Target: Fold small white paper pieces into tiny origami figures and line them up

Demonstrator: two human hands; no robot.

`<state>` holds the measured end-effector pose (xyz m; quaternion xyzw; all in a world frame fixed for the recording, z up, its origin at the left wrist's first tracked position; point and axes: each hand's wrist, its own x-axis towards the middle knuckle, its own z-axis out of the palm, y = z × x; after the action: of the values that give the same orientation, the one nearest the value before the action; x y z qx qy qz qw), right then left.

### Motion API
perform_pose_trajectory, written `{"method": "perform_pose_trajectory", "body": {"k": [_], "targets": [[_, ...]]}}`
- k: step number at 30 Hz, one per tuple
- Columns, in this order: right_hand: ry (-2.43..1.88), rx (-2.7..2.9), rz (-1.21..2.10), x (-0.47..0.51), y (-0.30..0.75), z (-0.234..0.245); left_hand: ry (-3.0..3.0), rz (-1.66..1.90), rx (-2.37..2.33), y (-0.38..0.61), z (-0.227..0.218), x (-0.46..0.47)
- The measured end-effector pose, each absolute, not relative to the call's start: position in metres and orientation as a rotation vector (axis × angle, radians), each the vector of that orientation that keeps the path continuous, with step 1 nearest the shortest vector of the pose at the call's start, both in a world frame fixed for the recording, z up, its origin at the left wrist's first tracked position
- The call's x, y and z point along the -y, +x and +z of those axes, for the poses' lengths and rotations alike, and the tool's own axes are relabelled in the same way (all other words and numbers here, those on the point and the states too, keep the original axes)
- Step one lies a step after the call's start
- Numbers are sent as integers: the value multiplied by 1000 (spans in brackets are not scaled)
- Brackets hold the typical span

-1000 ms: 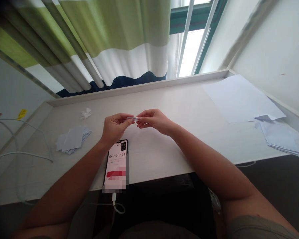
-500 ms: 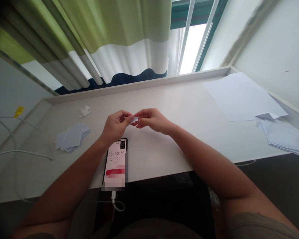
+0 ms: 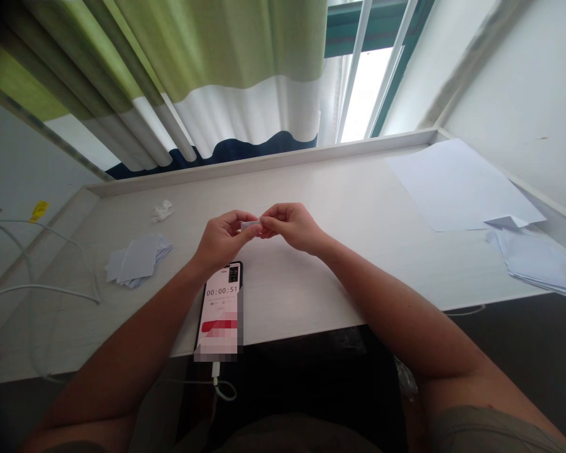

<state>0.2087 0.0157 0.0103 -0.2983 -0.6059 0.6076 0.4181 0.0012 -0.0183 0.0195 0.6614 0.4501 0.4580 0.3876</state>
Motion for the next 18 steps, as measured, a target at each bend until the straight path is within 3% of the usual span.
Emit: {"method": "perform_pose_trajectory", "body": {"k": [5,12,18], "targets": [[-800,1573,1393,-15,207,8,1631,1160,-1163,-1,14,15],[-776,1909,779,-10,211,12,1525,1218,-1082,0,18,13],[-761,2007,683,-15,214,11,1670,1222,-1122,-1,16,14]]}}
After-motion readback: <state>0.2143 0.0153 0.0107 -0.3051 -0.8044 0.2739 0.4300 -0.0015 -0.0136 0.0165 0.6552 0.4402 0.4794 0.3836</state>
